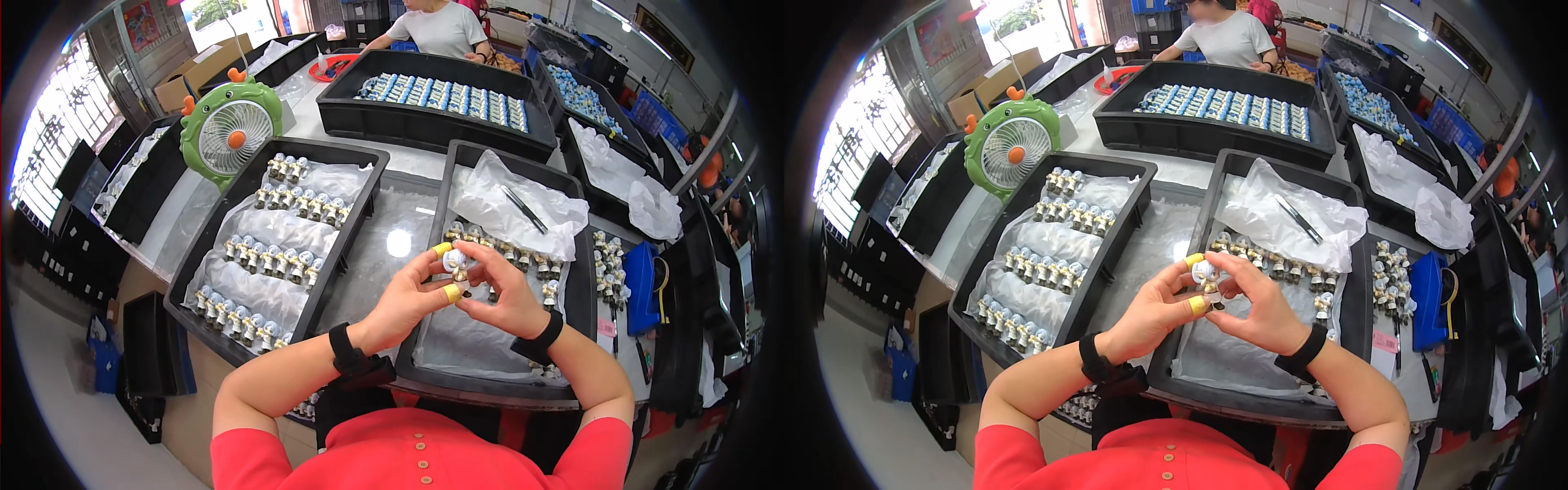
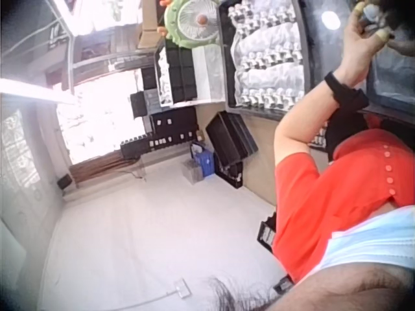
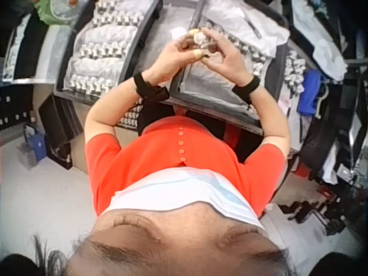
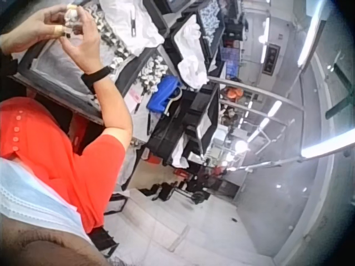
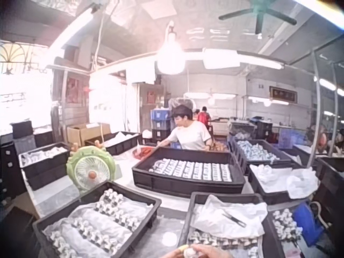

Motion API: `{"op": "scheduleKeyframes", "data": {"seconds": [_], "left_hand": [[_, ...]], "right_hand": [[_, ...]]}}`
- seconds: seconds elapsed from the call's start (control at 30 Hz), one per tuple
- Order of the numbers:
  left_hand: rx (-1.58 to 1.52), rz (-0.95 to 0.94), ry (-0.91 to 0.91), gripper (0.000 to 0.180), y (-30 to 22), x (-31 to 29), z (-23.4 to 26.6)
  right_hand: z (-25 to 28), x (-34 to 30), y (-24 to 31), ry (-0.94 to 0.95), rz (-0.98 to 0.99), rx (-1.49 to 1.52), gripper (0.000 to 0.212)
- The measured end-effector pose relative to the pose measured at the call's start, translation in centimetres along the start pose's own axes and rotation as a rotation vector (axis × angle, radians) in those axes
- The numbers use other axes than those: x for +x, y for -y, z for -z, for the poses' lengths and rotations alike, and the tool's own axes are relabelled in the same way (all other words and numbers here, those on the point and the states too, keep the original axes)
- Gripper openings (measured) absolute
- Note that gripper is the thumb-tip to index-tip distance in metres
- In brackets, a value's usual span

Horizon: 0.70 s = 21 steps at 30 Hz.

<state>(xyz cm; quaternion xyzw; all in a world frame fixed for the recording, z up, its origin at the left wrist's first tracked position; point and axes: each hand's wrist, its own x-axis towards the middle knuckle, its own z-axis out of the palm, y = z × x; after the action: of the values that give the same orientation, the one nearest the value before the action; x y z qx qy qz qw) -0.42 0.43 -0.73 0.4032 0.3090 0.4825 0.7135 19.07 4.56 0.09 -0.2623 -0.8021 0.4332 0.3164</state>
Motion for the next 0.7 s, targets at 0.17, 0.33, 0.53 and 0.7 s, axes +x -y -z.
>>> {"op": "scheduleKeyframes", "data": {"seconds": [0.17,0.33,0.53,0.7], "left_hand": [[0.129,-0.097,-0.045,0.061,0.9,-0.2,0.1],[0.092,-0.086,-0.010,0.058,0.5,-0.4,0.3],[-0.091,-0.001,0.025,0.055,0.3,-0.1,0.7],[-0.137,0.053,0.032,0.054,0.2,0.0,1.0]], "right_hand": [[-0.9,-0.2,0.2,-0.121,0.161,-0.226,0.075],[-0.7,-0.2,0.1,-0.136,0.136,-0.264,0.076],[-0.3,-0.1,0.2,-0.149,0.099,-0.282,0.078],[-0.1,-0.1,0.3,-0.123,0.052,-0.223,0.078]]}}
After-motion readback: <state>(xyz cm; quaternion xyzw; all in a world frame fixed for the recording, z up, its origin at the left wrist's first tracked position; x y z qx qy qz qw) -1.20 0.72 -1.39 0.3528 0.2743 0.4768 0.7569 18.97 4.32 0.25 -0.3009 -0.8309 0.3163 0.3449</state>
